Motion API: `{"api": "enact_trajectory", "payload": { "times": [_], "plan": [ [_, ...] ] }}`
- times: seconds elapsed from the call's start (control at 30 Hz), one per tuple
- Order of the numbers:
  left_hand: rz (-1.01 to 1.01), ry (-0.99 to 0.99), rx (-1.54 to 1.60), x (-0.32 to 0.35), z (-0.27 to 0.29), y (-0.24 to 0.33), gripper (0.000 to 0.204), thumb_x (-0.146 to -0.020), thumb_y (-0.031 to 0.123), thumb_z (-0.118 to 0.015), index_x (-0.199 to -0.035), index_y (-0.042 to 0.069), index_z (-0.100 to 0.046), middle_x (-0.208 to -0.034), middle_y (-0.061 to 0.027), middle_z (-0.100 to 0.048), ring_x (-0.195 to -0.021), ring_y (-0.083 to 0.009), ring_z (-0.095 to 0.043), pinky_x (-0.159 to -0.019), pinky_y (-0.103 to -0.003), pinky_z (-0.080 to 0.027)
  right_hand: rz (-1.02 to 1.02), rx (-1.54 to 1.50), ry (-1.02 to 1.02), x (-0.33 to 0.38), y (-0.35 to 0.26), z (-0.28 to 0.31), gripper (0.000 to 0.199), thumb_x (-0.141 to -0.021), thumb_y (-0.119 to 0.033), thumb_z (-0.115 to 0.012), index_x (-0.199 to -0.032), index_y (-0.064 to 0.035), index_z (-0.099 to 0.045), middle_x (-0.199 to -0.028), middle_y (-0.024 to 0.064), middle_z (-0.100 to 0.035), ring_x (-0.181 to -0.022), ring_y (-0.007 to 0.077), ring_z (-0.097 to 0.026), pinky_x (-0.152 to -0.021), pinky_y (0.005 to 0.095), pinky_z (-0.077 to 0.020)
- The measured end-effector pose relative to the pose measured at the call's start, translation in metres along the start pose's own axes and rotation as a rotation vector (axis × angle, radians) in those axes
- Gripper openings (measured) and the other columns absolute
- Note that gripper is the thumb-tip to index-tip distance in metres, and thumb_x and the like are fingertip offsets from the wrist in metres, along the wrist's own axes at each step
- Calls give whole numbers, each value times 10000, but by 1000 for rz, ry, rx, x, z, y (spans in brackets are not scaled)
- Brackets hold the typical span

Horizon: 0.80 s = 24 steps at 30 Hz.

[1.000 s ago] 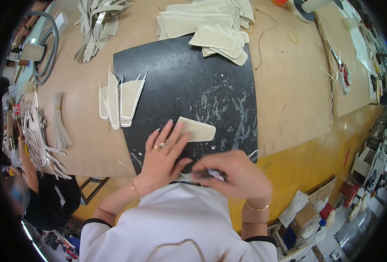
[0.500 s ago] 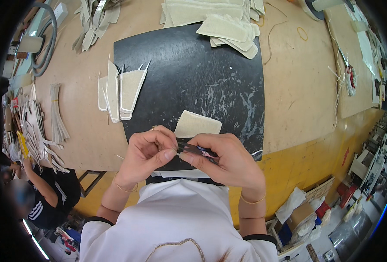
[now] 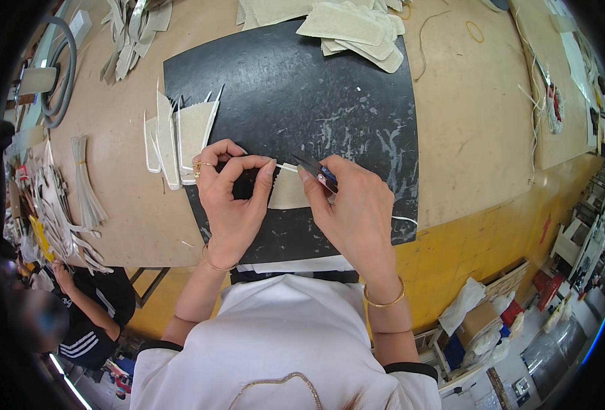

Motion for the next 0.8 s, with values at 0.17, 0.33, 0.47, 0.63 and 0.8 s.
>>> {"api": "enact_trajectory", "payload": {
  "times": [0.17,0.33,0.47,0.63,0.8],
  "plan": [
    [9,-9,-36,0,-3,-1,133,-760,124,-812,-865,120,-731,-1007,-51,-541,-928,-235,-500,-812,-371,-390,1,8,22,-1,1,-2,315,-903,-294,-721,-784,-13,-643,-548,74,-521,-469,169,-474,-480,325,-359],
    [18,-15,-50,1,-4,-2,136,-757,124,-813,-866,126,-731,-1013,-50,-543,-933,-237,-503,-826,-374,-386,14,27,52,1,1,-2,314,-899,-300,-723,-788,-18,-644,-557,76,-533,-474,192,-493,-490,334,-375],
    [0,-6,-49,0,-3,-1,141,-756,123,-814,-870,129,-731,-1010,-50,-545,-932,-238,-506,-829,-376,-385,16,44,53,1,0,-3,318,-894,-307,-725,-784,-21,-641,-564,76,-546,-483,203,-512,-501,336,-389],
    [24,-13,-50,1,-4,-2,127,-753,118,-814,-846,130,-728,-1006,-49,-549,-927,-241,-506,-830,-375,-386,3,44,75,2,1,-3,306,-890,-304,-726,-783,-28,-649,-576,74,-563,-493,206,-540,-508,336,-406],
    [-26,24,-58,0,-1,2,257,-767,103,-793,-1001,109,-689,-1060,-61,-580,-980,-246,-537,-843,-370,-386,13,67,80,2,0,-3,291,-886,-298,-725,-781,-35,-659,-587,74,-582,-506,209,-565,-514,338,-423]
  ]
}}
Point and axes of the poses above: each hand's wrist, its own x-axis away from the middle knuckle, its own z-axis out of the back of the hand, y = z × x, the point moved 9 cm from there along -x, towards the middle knuckle
